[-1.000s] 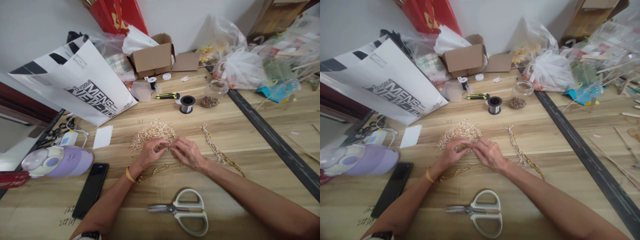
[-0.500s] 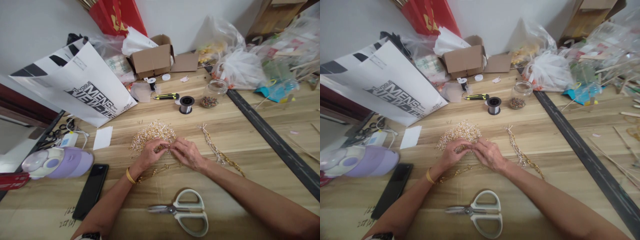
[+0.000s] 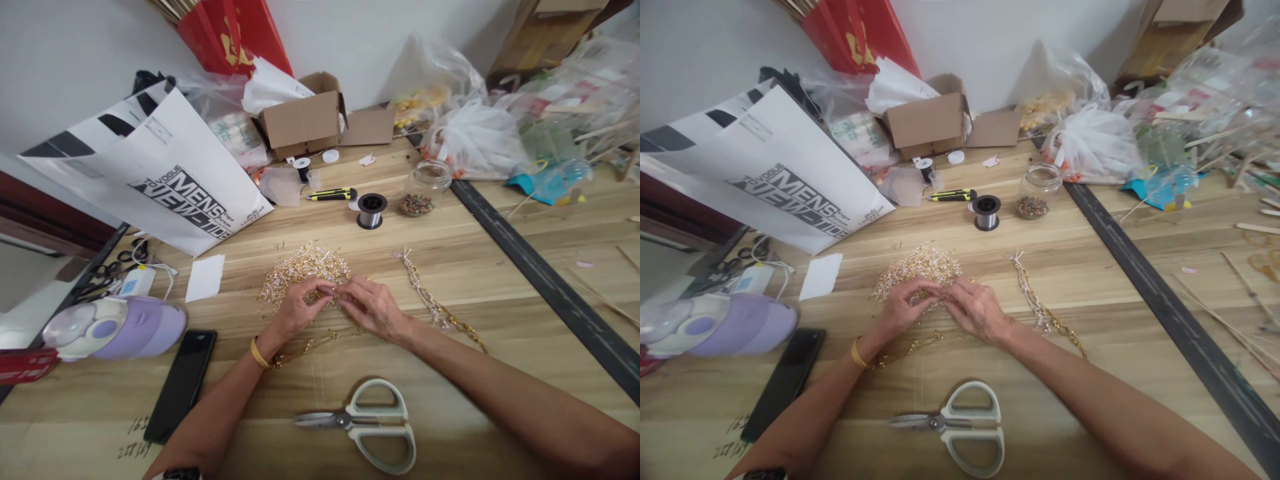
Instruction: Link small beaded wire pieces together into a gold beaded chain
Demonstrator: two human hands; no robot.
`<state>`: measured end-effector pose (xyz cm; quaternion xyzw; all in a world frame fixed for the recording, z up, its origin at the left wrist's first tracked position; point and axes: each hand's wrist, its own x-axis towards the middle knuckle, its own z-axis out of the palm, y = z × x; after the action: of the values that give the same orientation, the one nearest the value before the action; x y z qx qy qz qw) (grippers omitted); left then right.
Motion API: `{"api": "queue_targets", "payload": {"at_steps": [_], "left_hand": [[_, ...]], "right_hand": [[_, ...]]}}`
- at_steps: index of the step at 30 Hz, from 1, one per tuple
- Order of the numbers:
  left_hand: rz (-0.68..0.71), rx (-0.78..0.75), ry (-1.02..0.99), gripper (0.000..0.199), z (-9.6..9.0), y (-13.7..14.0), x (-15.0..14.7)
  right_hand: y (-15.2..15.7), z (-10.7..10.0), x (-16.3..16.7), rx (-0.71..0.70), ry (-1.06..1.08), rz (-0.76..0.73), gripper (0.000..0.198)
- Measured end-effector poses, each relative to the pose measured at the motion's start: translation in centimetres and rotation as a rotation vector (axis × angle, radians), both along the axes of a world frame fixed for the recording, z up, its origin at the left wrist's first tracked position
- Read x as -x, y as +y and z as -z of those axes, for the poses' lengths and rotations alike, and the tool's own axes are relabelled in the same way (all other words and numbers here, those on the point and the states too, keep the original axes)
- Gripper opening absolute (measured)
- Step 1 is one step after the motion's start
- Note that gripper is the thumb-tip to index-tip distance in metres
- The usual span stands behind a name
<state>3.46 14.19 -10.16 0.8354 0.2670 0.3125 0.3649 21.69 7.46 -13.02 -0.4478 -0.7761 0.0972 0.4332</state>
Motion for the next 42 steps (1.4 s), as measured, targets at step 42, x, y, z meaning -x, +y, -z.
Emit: {"api": "queue_targets", "payload": {"at_steps": [42], "left_hand": [[-0.040, -0.009, 0.043, 0.019, -0.60, -0.54, 0.10]], "right_hand": [[-0.15, -0.01, 0.10, 0.066, -0.008, -0.035, 0.011]]}}
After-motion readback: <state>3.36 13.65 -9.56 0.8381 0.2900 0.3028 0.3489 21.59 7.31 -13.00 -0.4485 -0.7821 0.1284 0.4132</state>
